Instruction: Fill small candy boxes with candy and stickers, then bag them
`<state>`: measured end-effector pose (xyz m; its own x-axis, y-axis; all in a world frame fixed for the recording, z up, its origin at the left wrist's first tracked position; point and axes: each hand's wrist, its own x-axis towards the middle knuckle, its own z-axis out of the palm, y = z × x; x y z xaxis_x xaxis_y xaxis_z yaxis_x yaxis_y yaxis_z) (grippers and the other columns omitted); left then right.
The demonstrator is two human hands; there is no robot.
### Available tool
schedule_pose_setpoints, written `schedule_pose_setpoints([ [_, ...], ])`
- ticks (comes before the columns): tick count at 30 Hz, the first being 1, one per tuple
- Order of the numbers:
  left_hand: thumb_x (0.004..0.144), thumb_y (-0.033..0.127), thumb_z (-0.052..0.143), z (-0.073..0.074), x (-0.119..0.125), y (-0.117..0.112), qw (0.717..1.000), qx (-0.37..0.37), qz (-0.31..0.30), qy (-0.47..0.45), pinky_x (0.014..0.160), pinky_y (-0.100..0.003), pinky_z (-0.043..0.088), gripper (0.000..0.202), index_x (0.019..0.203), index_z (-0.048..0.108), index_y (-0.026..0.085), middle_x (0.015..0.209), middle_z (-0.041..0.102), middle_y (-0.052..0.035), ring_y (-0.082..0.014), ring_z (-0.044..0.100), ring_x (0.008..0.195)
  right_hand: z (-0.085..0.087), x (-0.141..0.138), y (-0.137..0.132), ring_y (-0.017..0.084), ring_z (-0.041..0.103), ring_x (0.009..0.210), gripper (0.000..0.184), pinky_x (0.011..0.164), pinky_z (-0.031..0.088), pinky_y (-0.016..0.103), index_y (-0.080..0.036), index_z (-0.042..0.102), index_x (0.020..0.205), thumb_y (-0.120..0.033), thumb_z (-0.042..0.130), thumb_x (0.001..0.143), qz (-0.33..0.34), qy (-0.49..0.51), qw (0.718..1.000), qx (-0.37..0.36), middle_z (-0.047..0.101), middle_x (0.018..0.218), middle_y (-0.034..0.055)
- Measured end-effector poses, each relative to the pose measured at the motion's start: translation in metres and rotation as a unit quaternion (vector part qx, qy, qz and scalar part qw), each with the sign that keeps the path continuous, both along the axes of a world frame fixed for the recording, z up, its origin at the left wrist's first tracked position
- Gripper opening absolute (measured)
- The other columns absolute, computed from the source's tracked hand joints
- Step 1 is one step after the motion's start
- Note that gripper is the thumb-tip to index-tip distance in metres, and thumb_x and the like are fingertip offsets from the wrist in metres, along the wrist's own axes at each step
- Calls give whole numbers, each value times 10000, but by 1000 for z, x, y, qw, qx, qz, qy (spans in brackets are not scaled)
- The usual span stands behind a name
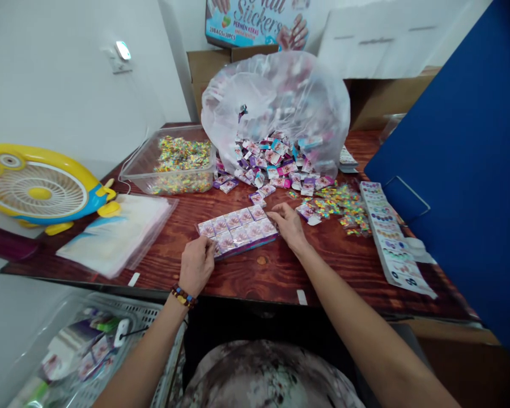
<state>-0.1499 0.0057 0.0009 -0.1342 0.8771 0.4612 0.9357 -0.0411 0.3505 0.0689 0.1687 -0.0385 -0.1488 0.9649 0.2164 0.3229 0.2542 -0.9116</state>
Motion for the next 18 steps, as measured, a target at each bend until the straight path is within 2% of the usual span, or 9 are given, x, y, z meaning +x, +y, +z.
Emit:
schedule_pose_setpoints([
  [4, 882, 223, 466, -1, 1, 1, 1000, -6, 12, 6, 688, -296, 423, 141, 750, 515, 207, 705, 630, -28, -192, 603, 704, 4, 1, 8, 164, 569, 644, 208, 598, 427, 262, -197, 597, 757, -374, 503, 813, 22, -84, 994, 60, 626, 669, -5],
  [6, 877, 213, 473, -1, 2, 1, 1000, -4, 18, 3, 685, -295, 421, 139, 744, 512, 206, 697, 627, -26, -191, 603, 698, 10, 7, 9, 183, 592, 684, 156, 649, 450, 292, -202, 621, 795, -329, 532, 807, 24, -106, 991, 73, 651, 706, 5],
  [8, 873, 211, 480, -1, 3, 1, 1000, -2, 18, -8, 679, -293, 422, 138, 739, 513, 204, 691, 625, -28, -190, 602, 693, 18, 13, 1, 219, 615, 787, 149, 738, 466, 354, -197, 640, 873, -288, 536, 817, 5, -127, 988, 89, 681, 823, 50],
  [10, 870, 207, 483, -1, 4, 1, 1000, -1, 16, -19, 679, -294, 424, 134, 740, 516, 203, 694, 628, -30, -191, 603, 696, 25, 16, -18, 257, 612, 933, 194, 847, 453, 425, -183, 651, 948, -271, 499, 864, -16, -147, 979, 140, 682, 962, 109],
  [12, 866, 204, 483, 0, 4, 2, 1000, 0, 16, -22, 687, -297, 428, 128, 742, 520, 204, 707, 632, -33, -191, 602, 706, 28, 11, -46, 262, 588, 1068, 241, 966, 409, 465, -189, 658, 1021, -262, 455, 913, 10, -179, 952, 249, 680, 1057, 127],
  [14, 866, 206, 480, 0, 4, 2, 1000, -1, 20, -20, 695, -300, 430, 131, 742, 522, 204, 713, 633, -35, -192, 601, 714, 25, -1, -74, 253, 537, 1190, 264, 1089, 288, 512, -221, 640, 1118, -240, 462, 923, 136, -233, 905, 330, 677, 1147, 91],
  [16, 869, 208, 475, 0, 4, 2, 1000, -8, 23, -15, 693, -299, 428, 134, 746, 526, 202, 713, 633, -35, -191, 601, 713, 20, -16, -92, 261, 481, 1259, 328, 1114, 241, 537, -216, 586, 1227, -287, 496, 919, 210, -291, 865, 352, 606, 1286, 87],
  [18, 869, 204, 474, 0, 4, 2, 999, -22, 28, -11, 681, -296, 424, 131, 752, 532, 200, 707, 633, -33, -189, 600, 703, 16, -31, -97, 265, 437, 1298, 405, 1114, 251, 530, -184, 531, 1295, -320, 512, 914, 231, -332, 843, 353, 524, 1380, 98],
])
